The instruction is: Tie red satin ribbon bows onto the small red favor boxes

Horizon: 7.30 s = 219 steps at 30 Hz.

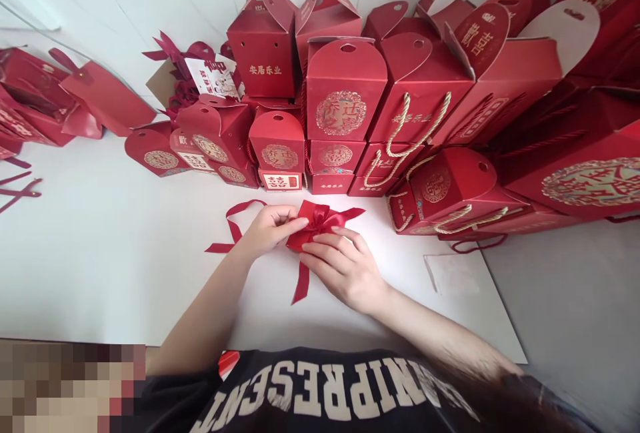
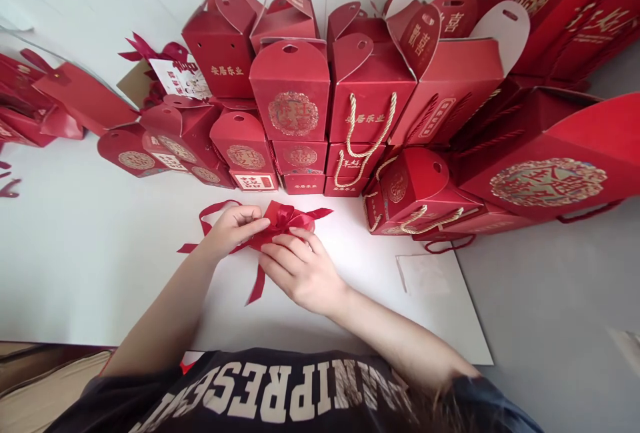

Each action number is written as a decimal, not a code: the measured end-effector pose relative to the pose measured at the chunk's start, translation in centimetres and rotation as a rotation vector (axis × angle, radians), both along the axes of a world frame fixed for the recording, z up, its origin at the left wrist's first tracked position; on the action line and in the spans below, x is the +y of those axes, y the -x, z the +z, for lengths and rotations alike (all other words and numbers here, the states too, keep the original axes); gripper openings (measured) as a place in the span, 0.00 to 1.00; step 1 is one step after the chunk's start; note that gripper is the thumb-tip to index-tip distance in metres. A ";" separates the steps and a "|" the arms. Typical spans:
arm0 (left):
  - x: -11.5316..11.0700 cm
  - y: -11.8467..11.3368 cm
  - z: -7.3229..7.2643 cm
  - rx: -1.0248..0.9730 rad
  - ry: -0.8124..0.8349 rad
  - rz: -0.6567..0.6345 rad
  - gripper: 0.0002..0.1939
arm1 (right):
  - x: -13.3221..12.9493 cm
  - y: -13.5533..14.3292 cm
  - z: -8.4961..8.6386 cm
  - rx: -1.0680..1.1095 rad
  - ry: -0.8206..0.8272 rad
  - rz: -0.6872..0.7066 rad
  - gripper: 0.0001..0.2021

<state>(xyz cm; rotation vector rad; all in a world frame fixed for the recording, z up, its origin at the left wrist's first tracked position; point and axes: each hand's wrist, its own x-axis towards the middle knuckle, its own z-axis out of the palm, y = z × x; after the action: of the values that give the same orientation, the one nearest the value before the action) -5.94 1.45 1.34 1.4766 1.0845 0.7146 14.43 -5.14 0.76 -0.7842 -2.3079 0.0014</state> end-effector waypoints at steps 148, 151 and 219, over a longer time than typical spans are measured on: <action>-0.1 1.5 1.6 0.292 -0.046 -0.274 0.22 | 5.7 -5.4 5.5 0.251 0.917 0.094 0.15; 0.0 2.1 1.6 0.284 -0.057 -0.314 0.22 | 7.7 -3.3 3.5 0.230 0.941 0.184 0.15; -1.0 1.7 1.5 0.158 0.115 -0.128 0.21 | 2.3 -7.0 -0.5 0.451 1.121 0.043 0.12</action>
<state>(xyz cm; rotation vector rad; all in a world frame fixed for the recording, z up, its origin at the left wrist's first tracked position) -7.66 0.40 2.80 1.5071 1.1194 0.4444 21.42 -2.83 0.21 -1.0864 -1.7515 1.4236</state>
